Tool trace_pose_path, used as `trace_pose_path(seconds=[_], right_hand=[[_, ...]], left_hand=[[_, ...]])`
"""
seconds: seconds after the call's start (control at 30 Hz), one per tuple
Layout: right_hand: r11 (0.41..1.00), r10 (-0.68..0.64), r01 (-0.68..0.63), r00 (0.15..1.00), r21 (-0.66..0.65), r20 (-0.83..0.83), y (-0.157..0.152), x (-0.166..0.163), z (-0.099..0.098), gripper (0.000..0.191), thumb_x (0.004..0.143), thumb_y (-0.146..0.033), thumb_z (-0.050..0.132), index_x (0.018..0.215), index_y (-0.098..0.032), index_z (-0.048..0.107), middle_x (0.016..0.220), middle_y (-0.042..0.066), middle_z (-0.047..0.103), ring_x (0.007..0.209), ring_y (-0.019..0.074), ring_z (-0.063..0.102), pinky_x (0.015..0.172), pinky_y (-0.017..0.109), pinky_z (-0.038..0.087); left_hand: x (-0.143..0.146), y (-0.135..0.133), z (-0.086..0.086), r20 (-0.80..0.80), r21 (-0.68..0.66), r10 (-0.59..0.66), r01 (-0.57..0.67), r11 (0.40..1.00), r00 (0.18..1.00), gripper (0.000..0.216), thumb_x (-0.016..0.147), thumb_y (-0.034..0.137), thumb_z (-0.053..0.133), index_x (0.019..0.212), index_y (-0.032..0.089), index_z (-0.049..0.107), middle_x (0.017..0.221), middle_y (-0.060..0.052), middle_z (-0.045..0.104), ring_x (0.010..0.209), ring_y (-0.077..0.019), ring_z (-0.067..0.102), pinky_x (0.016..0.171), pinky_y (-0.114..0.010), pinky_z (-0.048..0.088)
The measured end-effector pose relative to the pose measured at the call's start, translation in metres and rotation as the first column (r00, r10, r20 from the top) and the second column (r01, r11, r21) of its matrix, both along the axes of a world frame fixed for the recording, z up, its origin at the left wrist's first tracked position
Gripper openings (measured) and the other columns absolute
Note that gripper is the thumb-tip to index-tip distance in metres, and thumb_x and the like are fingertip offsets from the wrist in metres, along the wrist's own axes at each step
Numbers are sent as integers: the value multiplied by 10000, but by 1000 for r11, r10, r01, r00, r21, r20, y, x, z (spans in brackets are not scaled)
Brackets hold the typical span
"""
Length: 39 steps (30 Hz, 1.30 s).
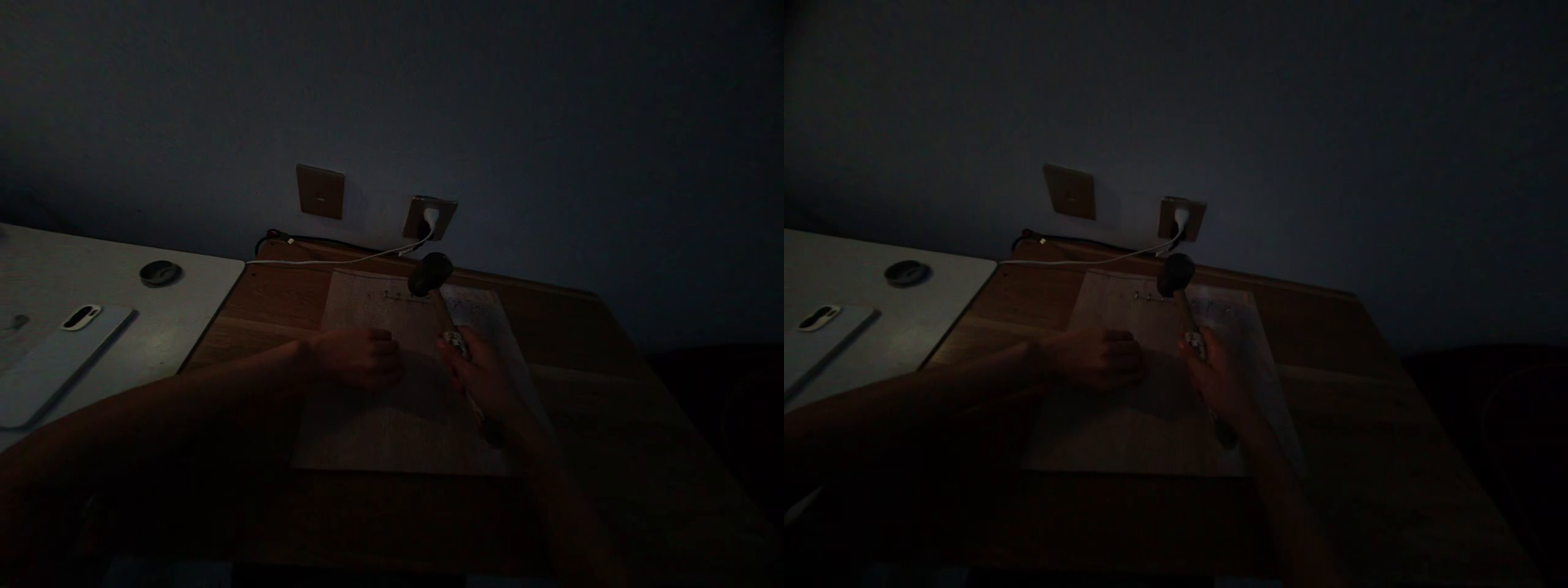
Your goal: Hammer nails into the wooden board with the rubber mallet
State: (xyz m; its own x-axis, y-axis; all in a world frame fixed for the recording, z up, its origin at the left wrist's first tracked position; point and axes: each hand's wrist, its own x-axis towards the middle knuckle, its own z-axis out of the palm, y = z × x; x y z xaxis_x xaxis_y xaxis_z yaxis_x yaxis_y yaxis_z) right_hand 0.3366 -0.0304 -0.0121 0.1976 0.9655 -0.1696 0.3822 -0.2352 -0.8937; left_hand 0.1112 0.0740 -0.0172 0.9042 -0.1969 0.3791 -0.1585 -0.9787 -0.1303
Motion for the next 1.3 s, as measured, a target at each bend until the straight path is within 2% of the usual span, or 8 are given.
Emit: trace_pose_path(seconds=[0.07,0.13,0.2,0.3,0.37,0.87,1.1,1.3], right_hand=[[1000,8,-8,1000,-2,18,-1,-1,0,314,920,-551,584,977,-243,558,579,-93,446,404,105,437,356,222,335],[1000,13,-13,999,-1,38,-2,-3,0,300,923,-538,587,945,-240,553,592,-83,457,424,104,449,367,220,339],[1000,25,-25,999,-4,39,-2,-5,0,294,929,-532,583,947,-239,556,616,-76,466,441,102,455,376,219,346],[999,52,-51,998,-19,27,0,-7,-2,308,935,-544,573,989,-240,570,632,-75,469,446,106,461,378,224,354],[998,59,-59,998,-22,27,1,-8,-3,329,930,-558,579,1014,-240,582,636,-73,479,451,108,467,380,226,358],[994,102,-100,994,-49,32,10,-18,-1,320,942,-557,568,1033,-250,583,632,-73,474,448,118,466,383,236,359],[989,149,-147,986,-34,68,19,-29,1,254,943,-486,574,1028,-248,594,658,-49,495,496,127,460,426,246,347],[982,184,-178,978,-62,103,24,-37,8,258,947,-486,548,1028,-242,568,640,-62,474,470,123,450,428,252,343]], left_hand=[[-1,13,-1,-2,-51,64,-64,997,998,188,988,129,557,966,217,722,842,-64,740,812,-188,673,763,-316,515],[-3,33,-4,27,-218,241,-229,949,970,190,979,147,560,1022,210,734,934,-77,766,879,-197,695,835,-325,527],[-6,56,-9,58,-470,501,-419,777,864,191,952,171,572,1020,202,747,982,-73,780,906,-199,710,871,-325,537],[-7,86,-20,-22,-728,702,-493,477,712,170,879,200,618,967,183,763,952,-48,794,848,-189,721,814,-300,555],[-8,97,-26,-67,-784,712,-478,396,700,138,832,229,663,909,171,762,899,-39,793,814,-186,722,771,-285,555],[-11,96,-36,-51,-763,645,-447,468,762,136,813,285,691,853,178,765,873,-33,781,804,-183,713,758,-274,538],[-12,95,-40,-59,-865,631,-354,354,774,432,800,264,739,1214,158,672,968,-63,805,868,-211,767,768,-279,571],[-14,94,-36,-73,-881,598,-333,336,798,496,817,247,741,1293,163,630,968,-58,809,845,-207,779,722,-250,569]])
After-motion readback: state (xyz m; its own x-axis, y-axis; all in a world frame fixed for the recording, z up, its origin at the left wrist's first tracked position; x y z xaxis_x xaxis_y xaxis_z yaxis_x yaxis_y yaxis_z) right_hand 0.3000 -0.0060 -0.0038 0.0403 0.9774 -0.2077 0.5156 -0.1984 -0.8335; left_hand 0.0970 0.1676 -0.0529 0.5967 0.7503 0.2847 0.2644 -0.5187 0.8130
